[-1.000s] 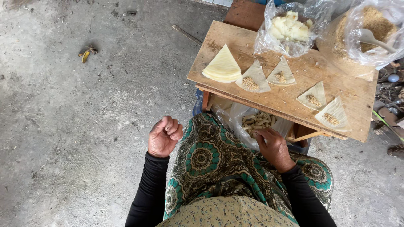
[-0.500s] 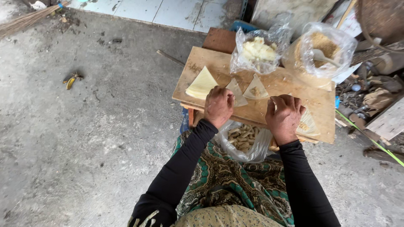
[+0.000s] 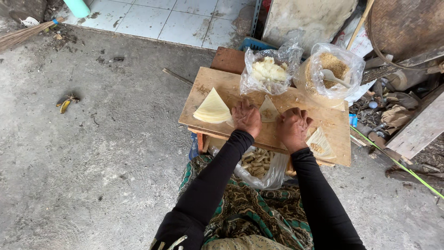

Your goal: The person uses a spoon to place a granular filling onto dough triangles and folds the dough by hand to secure the filling inside.

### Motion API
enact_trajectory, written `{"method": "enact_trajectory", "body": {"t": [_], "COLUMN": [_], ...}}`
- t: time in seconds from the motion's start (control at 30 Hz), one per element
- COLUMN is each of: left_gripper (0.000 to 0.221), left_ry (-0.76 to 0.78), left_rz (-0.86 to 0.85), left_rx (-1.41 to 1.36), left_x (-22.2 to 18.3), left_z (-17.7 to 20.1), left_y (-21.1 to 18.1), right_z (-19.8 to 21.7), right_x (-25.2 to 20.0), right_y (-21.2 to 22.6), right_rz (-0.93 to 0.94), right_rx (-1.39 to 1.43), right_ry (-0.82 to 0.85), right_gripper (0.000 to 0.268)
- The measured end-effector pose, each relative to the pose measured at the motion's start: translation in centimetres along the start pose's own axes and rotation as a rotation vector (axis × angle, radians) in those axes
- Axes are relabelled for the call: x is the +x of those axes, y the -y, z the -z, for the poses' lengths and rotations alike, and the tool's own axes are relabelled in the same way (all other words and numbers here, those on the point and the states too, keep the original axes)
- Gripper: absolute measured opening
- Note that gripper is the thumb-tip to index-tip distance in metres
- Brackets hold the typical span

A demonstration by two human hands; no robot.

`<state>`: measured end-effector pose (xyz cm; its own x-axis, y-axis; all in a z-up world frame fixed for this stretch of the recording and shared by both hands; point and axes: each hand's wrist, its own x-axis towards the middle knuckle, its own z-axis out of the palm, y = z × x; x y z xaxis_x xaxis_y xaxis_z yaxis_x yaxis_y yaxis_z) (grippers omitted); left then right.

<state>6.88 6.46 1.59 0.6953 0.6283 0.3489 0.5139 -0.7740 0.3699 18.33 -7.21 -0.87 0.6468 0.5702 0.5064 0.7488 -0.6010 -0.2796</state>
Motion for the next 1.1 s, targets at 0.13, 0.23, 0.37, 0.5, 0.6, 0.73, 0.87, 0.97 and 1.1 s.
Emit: {"method": "enact_trajectory", "body": {"t": [0.13, 0.23, 0.37, 0.5, 0.6, 0.73, 0.87, 0.97, 1.1], "left_gripper": [0.027, 0.030, 0.034, 0.029, 0.028, 0.012, 0.015, 0.021, 0.032], "left_ry": [0.091, 0.151, 0.168, 0.062, 0.060, 0.067, 0.001, -0.074, -0.041], "left_rz": [0.076, 0.067, 0.027, -0.019, -0.090, -0.027, -0.010, -0.035, -0.034], "left_rx": [-0.022, -0.014, -0.022, -0.118, -0.057, -0.226, -0.323, -0.422, -0.444], "left_x": [0.3, 0.5, 0.7, 0.7, 1.3, 1.6, 1.6, 1.4, 1.5], "left_z": [-0.3, -0.1, -0.3, -1.9, -3.7, -4.5, -4.7, -4.6, -3.8], "left_y": [-0.7, -1.0, -0.8, 0.0, 0.6, 0.7, 0.6, 0.6, 0.2], "right_z": [-0.7, -0.7, -1.3, -1.3, -1.0, -1.1, -0.1, -0.5, -1.3], "right_x": [0.7, 1.0, 1.4, 1.5, 1.4, 2.5, 2.5, 2.5, 2.9], "right_y": [-0.4, -0.6, -0.9, -0.4, -0.3, -0.4, -0.2, -0.4, -0.8], "right_rz": [-0.055, -0.055, -0.095, -0.062, -0.033, -0.074, -0.061, -0.029, -0.119], "right_rx": [0.027, 0.028, 0.048, -0.020, -0.048, -0.038, -0.037, -0.037, -0.006], "right_ry": [0.010, 0.020, 0.111, 0.088, 0.076, 0.188, 0.156, 0.161, 0.249], "right_gripper": [0.012, 0.012, 0.006, 0.010, 0.012, 0.011, 0.021, 0.015, 0.012]}}
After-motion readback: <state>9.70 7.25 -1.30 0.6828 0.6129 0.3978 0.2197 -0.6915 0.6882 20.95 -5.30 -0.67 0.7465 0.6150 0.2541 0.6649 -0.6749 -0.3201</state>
